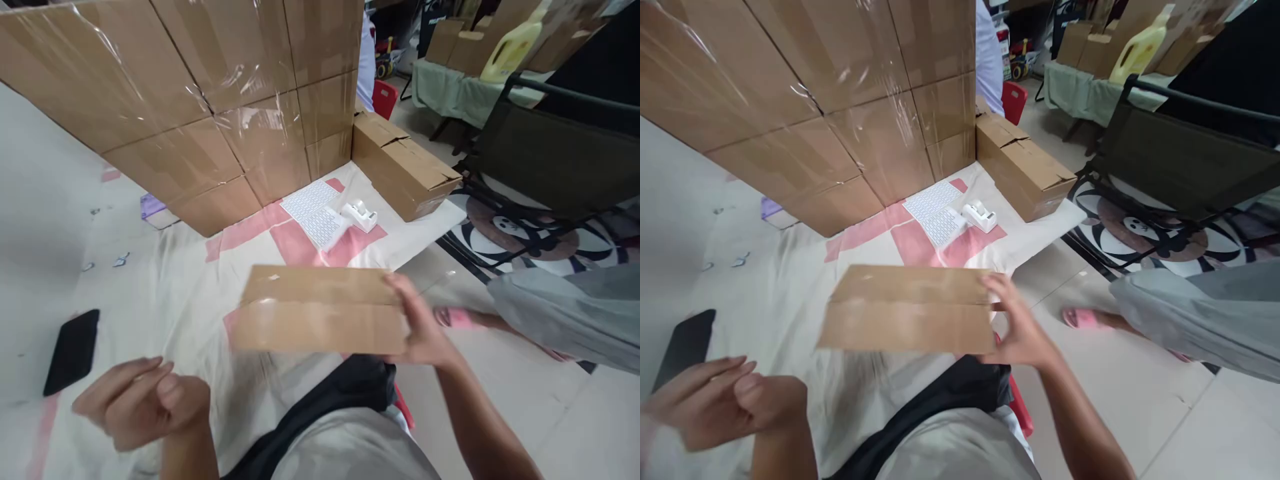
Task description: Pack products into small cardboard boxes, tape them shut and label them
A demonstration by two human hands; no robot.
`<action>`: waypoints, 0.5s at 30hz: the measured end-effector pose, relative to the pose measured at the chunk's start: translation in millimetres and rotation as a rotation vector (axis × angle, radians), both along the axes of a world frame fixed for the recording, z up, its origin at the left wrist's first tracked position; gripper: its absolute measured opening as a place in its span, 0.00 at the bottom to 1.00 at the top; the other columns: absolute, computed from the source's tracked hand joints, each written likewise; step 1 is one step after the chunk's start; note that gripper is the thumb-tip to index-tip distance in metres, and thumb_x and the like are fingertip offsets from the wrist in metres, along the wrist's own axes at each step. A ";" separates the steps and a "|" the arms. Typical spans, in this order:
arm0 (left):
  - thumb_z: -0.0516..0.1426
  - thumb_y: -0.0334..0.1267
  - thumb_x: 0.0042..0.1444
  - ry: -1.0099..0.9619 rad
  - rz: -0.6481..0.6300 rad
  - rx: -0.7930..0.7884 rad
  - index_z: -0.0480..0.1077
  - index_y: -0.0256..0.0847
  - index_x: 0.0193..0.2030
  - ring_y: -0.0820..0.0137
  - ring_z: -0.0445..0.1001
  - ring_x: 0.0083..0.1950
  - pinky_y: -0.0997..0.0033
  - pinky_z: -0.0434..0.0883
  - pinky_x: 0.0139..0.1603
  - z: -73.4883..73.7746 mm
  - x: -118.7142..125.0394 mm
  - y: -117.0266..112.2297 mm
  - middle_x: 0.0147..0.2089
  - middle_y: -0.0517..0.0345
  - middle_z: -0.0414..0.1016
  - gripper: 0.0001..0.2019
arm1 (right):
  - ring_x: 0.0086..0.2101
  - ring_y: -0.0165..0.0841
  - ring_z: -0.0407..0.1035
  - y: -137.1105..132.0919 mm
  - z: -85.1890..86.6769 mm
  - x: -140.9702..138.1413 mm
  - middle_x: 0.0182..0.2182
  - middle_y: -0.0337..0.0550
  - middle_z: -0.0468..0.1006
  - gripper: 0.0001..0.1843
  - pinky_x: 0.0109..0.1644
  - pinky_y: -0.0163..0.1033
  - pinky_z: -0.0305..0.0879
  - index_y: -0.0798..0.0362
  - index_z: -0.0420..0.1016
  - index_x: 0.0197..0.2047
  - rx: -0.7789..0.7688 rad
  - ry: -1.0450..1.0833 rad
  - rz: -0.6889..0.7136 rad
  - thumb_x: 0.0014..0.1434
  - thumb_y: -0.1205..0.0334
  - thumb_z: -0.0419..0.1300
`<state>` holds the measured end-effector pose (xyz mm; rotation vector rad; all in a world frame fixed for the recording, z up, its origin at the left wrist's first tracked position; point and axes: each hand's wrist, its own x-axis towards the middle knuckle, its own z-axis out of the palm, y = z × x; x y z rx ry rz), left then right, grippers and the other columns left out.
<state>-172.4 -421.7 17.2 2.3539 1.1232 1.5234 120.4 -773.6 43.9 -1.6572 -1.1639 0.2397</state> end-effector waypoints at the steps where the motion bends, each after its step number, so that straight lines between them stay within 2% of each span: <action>1: 0.49 0.61 0.52 -0.061 0.048 0.078 0.61 0.52 0.33 0.49 0.70 0.35 0.37 0.68 0.39 -0.4 9.0 -0.7 0.26 0.53 0.60 0.16 | 0.69 0.59 0.63 -24.9 7.3 7.1 0.71 0.52 0.63 0.60 0.59 0.66 0.77 0.21 0.50 0.77 -0.029 -0.059 -0.136 0.48 0.45 0.77; 2: 0.52 0.58 0.55 -0.096 0.045 0.110 0.62 0.51 0.34 0.50 0.74 0.38 0.38 0.71 0.43 -3.3 16.6 -1.1 0.29 0.52 0.66 0.14 | 0.69 0.61 0.63 -49.4 14.1 13.6 0.70 0.53 0.64 0.59 0.63 0.70 0.72 0.20 0.51 0.77 -0.048 -0.120 -0.311 0.48 0.42 0.77; 3: 0.54 0.54 0.58 -0.086 -0.010 0.088 0.64 0.50 0.36 0.51 0.76 0.40 0.40 0.72 0.46 -9.0 22.3 -0.8 0.31 0.52 0.70 0.12 | 0.69 0.63 0.62 -72.3 20.3 18.8 0.71 0.55 0.64 0.61 0.67 0.72 0.67 0.20 0.53 0.77 -0.044 -0.193 -0.485 0.45 0.37 0.77; 5: 0.56 0.47 0.61 -0.051 -0.133 0.018 0.67 0.48 0.38 0.52 0.77 0.42 0.42 0.72 0.50 -26.7 27.7 1.1 0.33 0.52 0.73 0.07 | 0.71 0.63 0.60 -110.3 28.8 24.5 0.72 0.55 0.63 0.62 0.71 0.70 0.62 0.18 0.57 0.75 -0.002 -0.331 -0.762 0.39 0.31 0.78; 8: 0.58 0.42 0.65 0.006 -0.231 -0.092 0.70 0.45 0.38 0.54 0.75 0.42 0.46 0.72 0.50 -56.2 28.4 5.5 0.36 0.51 0.75 0.05 | 0.72 0.56 0.59 -141.2 26.7 27.6 0.74 0.49 0.61 0.59 0.64 0.67 0.67 0.11 0.57 0.72 0.023 -0.288 -1.024 0.39 0.31 0.78; 11: 0.57 0.40 0.67 0.073 -0.267 -0.221 0.71 0.44 0.39 0.55 0.74 0.45 0.47 0.73 0.52 -71.5 30.5 8.4 0.39 0.49 0.76 0.05 | 0.72 0.56 0.60 -142.5 5.8 42.6 0.76 0.44 0.58 0.59 0.51 0.67 0.74 0.08 0.55 0.70 0.007 -0.143 -1.177 0.39 0.35 0.79; 13: 0.57 0.41 0.67 0.101 -0.278 -0.277 0.71 0.44 0.40 0.55 0.74 0.47 0.48 0.73 0.53 -72.4 33.7 9.0 0.40 0.49 0.76 0.06 | 0.71 0.61 0.61 -131.3 -12.2 63.4 0.76 0.48 0.57 0.61 0.51 0.68 0.74 0.16 0.55 0.72 -0.011 -0.117 -1.246 0.37 0.34 0.78; 15: 0.57 0.41 0.68 0.130 -0.285 -0.312 0.72 0.44 0.39 0.55 0.75 0.46 0.49 0.74 0.53 -69.6 36.8 8.8 0.40 0.49 0.76 0.06 | 0.69 0.64 0.62 -114.6 -26.6 89.1 0.75 0.57 0.57 0.63 0.58 0.69 0.72 0.27 0.54 0.74 -0.030 -0.117 -1.259 0.37 0.33 0.76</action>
